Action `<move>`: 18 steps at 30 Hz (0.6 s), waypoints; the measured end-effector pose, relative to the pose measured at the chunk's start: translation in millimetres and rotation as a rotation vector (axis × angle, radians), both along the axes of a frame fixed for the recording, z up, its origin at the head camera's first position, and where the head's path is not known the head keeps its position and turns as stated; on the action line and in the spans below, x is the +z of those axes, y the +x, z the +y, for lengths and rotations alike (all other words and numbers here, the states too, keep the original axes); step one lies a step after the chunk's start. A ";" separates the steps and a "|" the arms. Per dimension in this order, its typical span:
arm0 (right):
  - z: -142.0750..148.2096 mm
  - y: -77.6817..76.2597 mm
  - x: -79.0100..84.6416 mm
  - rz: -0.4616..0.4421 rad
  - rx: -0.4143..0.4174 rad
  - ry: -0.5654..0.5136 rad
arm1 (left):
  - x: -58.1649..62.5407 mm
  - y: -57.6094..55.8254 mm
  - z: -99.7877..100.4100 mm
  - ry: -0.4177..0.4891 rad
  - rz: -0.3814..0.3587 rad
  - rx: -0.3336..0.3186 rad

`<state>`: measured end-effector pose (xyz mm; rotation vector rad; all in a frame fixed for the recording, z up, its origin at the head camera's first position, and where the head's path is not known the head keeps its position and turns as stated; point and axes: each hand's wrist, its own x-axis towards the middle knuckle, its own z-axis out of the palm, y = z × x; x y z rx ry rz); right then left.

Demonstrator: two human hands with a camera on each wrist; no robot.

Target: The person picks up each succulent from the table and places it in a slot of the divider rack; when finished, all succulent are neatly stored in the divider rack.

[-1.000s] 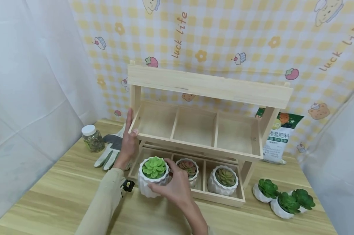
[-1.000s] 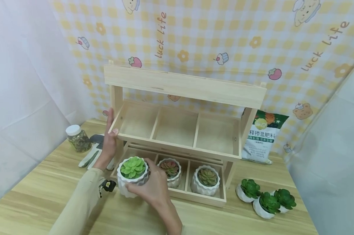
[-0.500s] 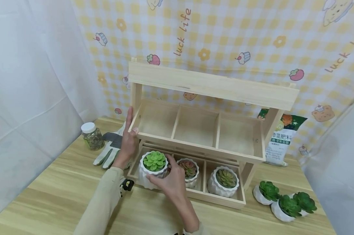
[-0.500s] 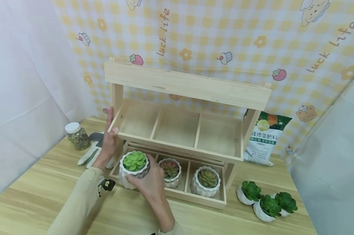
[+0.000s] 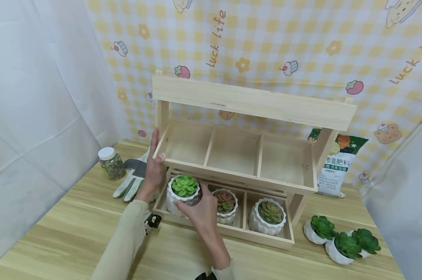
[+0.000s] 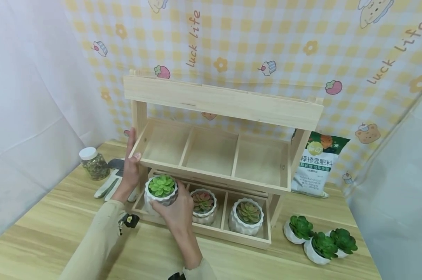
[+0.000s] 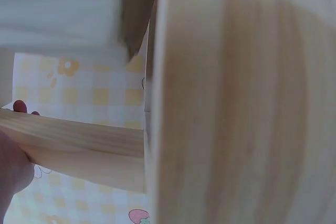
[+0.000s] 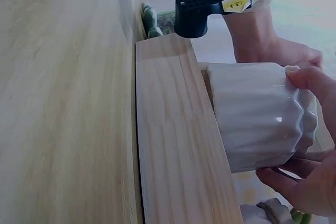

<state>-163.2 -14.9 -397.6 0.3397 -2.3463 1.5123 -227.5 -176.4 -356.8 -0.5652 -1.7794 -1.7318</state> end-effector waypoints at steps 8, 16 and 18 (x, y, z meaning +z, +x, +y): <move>-5.9 -4.7 -3.3 0.033 -0.026 0.013 | -0.6 -1.0 2.1 0.057 -0.001 -0.041; -6.8 -6.2 -5.1 0.009 -0.029 0.013 | -2.1 -2.2 0.7 0.039 0.013 -0.011; -7.5 -5.9 -5.9 0.019 -0.030 0.020 | -2.5 -2.0 0.8 0.051 0.012 -0.014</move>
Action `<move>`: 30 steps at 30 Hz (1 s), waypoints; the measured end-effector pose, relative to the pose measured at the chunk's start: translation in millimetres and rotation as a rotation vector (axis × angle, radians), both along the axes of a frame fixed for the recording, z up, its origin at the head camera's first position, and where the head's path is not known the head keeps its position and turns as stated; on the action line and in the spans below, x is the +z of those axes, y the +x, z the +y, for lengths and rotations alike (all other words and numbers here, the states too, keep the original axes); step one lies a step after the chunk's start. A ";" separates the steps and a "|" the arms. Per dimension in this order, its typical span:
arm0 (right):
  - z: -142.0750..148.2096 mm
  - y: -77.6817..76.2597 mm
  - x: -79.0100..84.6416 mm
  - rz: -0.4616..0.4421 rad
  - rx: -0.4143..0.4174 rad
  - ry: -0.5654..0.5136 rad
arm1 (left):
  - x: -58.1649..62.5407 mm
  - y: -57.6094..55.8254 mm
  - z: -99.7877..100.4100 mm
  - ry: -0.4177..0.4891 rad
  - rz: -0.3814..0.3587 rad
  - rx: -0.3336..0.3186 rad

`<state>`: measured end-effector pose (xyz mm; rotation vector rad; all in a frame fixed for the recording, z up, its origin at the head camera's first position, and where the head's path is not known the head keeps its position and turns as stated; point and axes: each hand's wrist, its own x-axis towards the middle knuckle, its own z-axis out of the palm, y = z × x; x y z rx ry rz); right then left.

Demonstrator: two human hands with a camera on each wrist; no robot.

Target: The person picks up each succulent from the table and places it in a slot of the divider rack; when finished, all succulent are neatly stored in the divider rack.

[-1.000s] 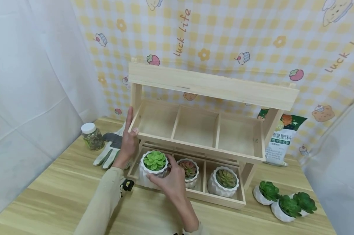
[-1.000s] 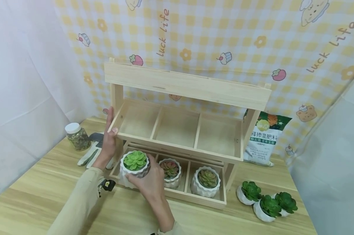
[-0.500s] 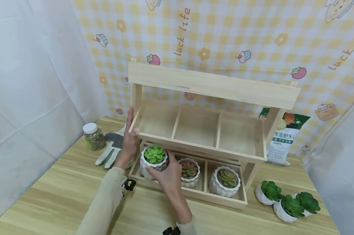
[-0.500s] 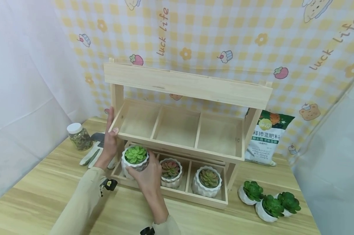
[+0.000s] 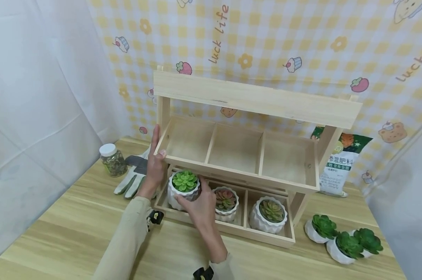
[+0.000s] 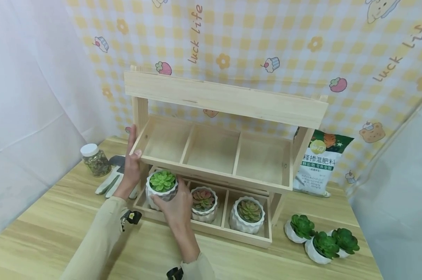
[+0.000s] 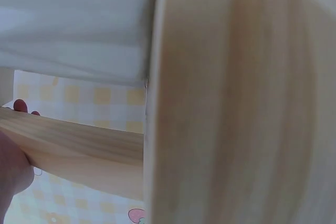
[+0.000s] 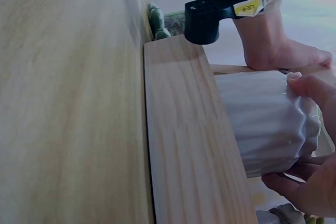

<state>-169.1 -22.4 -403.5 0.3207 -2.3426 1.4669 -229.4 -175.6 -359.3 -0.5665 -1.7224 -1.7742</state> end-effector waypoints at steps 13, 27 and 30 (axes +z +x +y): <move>-7.3 1.1 -12.3 0.014 -0.009 -0.013 | -20.0 -17.4 -7.8 0.000 0.007 0.048; -11.2 1.3 -22.1 0.021 0.006 0.003 | -13.2 -11.7 -3.7 0.043 0.016 -0.025; -12.0 1.1 -24.4 0.032 0.014 0.002 | -3.9 -3.5 0.0 0.012 -0.006 0.001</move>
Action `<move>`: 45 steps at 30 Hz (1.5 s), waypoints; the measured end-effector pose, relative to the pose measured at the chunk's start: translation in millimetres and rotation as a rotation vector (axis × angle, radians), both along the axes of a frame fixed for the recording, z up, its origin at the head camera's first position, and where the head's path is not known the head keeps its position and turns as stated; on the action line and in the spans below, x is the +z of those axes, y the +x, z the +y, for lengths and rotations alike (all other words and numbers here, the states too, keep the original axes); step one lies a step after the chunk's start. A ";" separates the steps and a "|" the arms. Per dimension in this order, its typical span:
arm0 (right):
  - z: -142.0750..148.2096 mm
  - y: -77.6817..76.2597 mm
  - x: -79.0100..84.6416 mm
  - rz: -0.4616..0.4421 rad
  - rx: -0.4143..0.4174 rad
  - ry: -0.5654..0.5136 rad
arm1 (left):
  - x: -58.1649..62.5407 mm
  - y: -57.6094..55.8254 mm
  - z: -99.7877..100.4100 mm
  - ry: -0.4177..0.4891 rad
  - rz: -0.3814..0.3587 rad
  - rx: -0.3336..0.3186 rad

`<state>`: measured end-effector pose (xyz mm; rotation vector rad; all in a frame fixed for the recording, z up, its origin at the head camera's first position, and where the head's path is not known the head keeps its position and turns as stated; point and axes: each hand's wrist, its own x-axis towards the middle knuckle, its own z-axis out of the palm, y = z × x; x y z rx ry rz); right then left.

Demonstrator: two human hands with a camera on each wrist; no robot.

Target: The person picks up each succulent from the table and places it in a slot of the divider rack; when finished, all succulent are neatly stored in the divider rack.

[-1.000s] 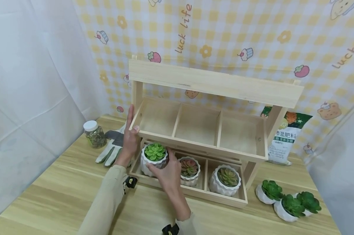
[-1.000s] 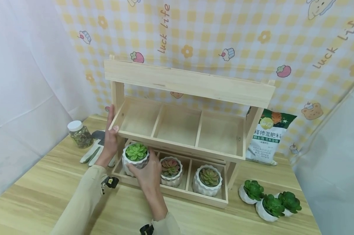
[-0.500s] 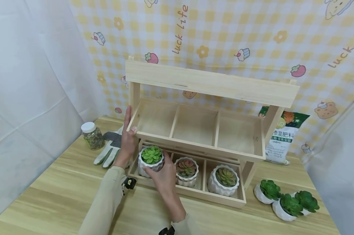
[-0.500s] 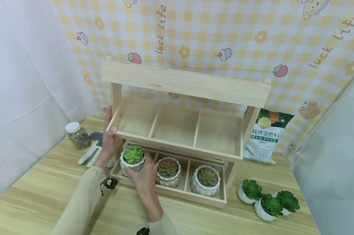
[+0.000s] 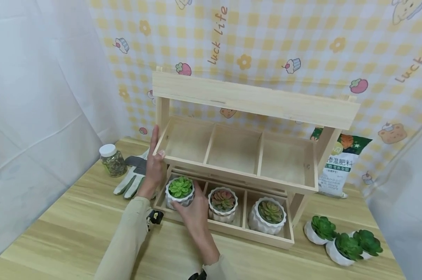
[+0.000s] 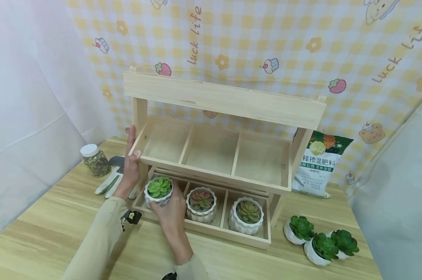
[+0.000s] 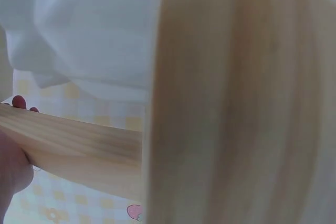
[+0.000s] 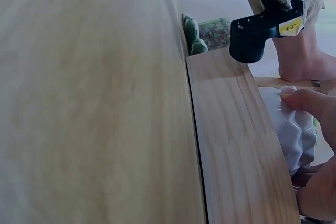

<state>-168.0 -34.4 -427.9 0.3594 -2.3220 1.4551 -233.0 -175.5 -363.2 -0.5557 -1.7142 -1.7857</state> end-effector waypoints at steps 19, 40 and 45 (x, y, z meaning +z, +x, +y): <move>0.8 7.3 2.5 -0.072 0.050 0.080 | 5.0 3.7 2.4 0.013 -0.001 -0.007; 82.2 51.2 85.4 -0.312 0.452 0.311 | -16.3 -14.1 -5.2 0.072 -0.026 -0.010; 129.2 63.1 99.3 -0.238 0.578 0.406 | -16.0 -14.8 -6.8 0.074 -0.007 -0.005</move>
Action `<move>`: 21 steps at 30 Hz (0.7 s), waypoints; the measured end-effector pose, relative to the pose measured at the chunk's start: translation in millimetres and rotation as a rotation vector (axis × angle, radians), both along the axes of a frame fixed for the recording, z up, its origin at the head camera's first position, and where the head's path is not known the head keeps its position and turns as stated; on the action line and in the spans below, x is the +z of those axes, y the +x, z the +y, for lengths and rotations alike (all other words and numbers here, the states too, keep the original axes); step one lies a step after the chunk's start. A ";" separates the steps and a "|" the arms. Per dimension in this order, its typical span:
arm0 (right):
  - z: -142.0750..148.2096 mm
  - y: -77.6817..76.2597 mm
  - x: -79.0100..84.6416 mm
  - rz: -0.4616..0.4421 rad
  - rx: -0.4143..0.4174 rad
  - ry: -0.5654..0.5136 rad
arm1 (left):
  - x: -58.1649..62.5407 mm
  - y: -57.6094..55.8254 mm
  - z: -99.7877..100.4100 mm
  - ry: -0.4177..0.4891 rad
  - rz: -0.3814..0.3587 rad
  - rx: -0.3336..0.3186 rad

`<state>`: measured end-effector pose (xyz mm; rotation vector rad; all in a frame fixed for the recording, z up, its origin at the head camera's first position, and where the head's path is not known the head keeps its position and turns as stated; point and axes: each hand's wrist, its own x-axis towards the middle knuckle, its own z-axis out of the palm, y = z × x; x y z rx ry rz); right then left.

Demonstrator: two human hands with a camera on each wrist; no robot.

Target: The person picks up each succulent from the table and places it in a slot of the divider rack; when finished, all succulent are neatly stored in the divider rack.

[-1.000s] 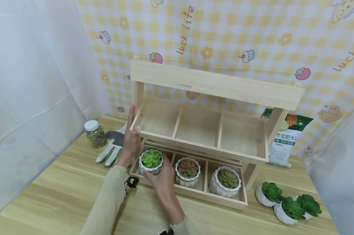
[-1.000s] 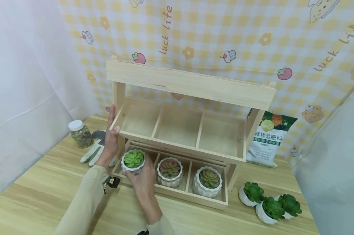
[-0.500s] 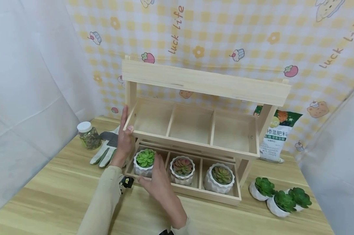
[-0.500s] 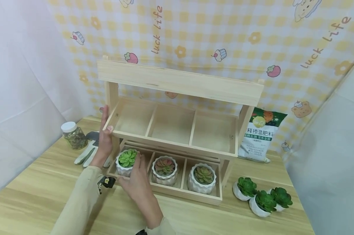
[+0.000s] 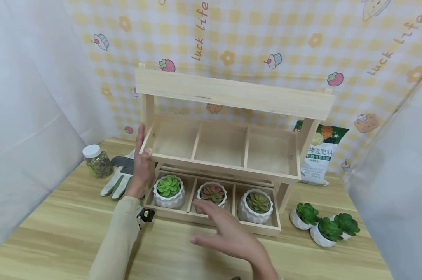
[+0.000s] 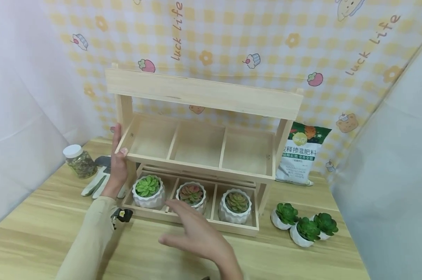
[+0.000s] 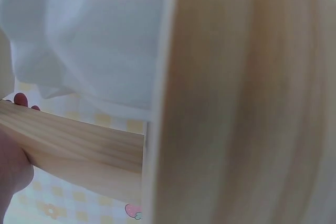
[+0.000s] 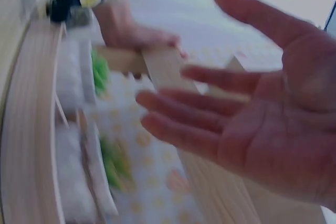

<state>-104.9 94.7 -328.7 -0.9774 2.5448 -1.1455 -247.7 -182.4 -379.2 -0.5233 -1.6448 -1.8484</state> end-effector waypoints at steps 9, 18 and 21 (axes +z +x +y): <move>86.5 6.6 15.5 0.163 0.210 -0.180 | -1.5 -2.0 -0.5 -0.001 0.011 0.001; 201.3 11.5 25.2 0.011 -0.007 -0.113 | -0.1 -2.8 -1.3 0.018 0.002 -0.011; 239.4 19.7 20.6 -0.028 -0.175 -0.111 | -0.7 -5.0 -1.9 0.015 0.010 -0.002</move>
